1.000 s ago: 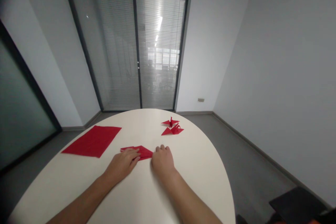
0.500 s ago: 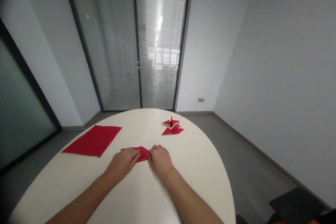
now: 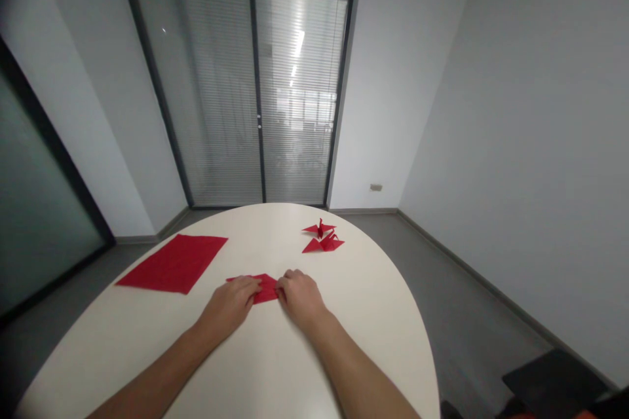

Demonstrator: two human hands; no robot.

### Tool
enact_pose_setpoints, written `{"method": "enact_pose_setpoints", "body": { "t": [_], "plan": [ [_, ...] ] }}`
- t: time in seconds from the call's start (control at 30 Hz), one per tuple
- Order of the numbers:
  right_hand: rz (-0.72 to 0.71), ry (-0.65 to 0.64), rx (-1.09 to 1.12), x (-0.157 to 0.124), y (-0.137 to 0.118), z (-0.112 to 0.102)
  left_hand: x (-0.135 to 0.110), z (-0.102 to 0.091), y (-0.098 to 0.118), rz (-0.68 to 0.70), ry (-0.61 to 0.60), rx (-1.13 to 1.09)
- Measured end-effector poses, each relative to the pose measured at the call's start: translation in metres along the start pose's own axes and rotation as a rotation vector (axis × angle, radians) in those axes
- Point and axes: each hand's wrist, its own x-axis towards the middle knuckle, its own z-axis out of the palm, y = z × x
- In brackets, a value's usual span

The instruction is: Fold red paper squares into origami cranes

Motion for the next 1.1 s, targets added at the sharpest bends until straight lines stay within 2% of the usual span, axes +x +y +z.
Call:
{"method": "enact_pose_setpoints", "body": {
  "t": [0.13,0.33,0.5,0.8,0.97,1.1],
  "plan": [
    [-0.195,-0.050,0.090,-0.003,0.016,-0.006,-0.003,0.003,-0.002,0.034,0.044,-0.031],
    [-0.274,-0.068,0.165,-0.002,0.035,-0.008,-0.003,0.002,-0.007,0.035,0.013,-0.041],
    [-0.289,-0.064,0.144,0.000,0.040,-0.008,0.000,-0.002,-0.009,0.046,-0.037,-0.018],
    [-0.304,-0.062,-0.016,0.001,0.040,-0.012,0.001,0.000,-0.012,0.060,-0.013,-0.022],
    [-0.289,-0.022,-0.034,0.004,0.044,-0.006,-0.002,0.000,-0.010,0.118,0.067,-0.052],
    [-0.278,0.020,0.054,0.005,0.049,-0.002,-0.004,0.005,-0.014,0.139,0.109,-0.055]
  ]
}}
